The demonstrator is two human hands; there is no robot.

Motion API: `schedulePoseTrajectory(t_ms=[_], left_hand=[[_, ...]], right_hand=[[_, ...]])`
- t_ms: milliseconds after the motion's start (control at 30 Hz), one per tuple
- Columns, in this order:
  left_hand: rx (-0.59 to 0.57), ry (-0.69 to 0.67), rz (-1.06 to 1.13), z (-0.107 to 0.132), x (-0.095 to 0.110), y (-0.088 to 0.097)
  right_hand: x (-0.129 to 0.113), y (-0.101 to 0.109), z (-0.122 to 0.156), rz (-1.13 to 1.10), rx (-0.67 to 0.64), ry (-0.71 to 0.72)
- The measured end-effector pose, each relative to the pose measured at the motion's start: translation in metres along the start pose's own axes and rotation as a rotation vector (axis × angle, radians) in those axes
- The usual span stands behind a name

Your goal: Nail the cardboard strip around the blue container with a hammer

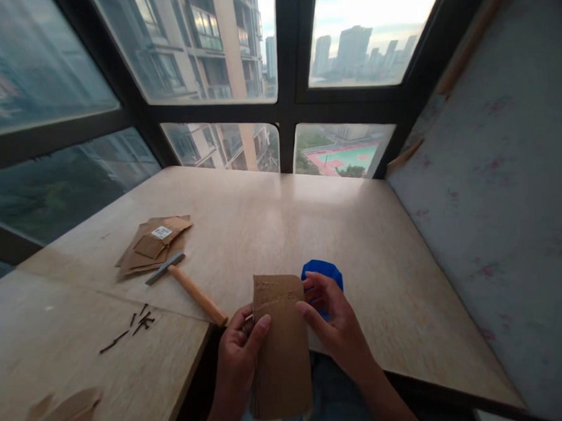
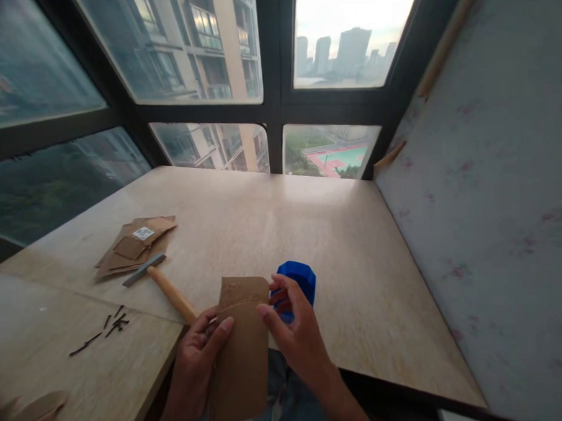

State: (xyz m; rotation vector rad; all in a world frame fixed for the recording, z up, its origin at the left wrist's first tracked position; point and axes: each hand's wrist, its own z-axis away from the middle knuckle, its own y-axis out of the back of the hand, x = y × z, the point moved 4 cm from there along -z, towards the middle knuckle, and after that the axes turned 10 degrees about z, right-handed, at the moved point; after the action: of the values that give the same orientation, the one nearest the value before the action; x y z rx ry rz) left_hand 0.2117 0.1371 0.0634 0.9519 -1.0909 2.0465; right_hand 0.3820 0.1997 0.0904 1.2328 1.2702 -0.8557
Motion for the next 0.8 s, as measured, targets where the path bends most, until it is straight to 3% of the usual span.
schedulePoseTrajectory(t_ms=[133,300,400,533,700,800], left_hand=[[-0.075,-0.028,-0.039,-0.007,-0.005,-0.044],[-0.238,-0.135,-0.170,-0.033,-0.003,-0.085],[-0.247,-0.185,-0.339,-0.049,-0.003,-0.090],[-0.252,-0.323,-0.567,-0.059,-0.002,-0.088],[-0.248,-0.466,-0.613,-0.063,-0.001,-0.086],[-0.195,-0.639,-0.743,-0.066,0.000,-0.086]], right_hand=[[-0.005,0.036,0.004,0.391,0.109,0.283],[0.008,0.069,-0.014,0.662,0.272,0.300],[0.012,0.076,-0.019,0.739,0.274,0.319],[0.012,0.068,-0.018,0.827,0.168,0.357],[0.013,0.060,-0.018,0.871,0.142,0.349],[0.014,0.061,-0.021,0.920,0.160,0.362]])
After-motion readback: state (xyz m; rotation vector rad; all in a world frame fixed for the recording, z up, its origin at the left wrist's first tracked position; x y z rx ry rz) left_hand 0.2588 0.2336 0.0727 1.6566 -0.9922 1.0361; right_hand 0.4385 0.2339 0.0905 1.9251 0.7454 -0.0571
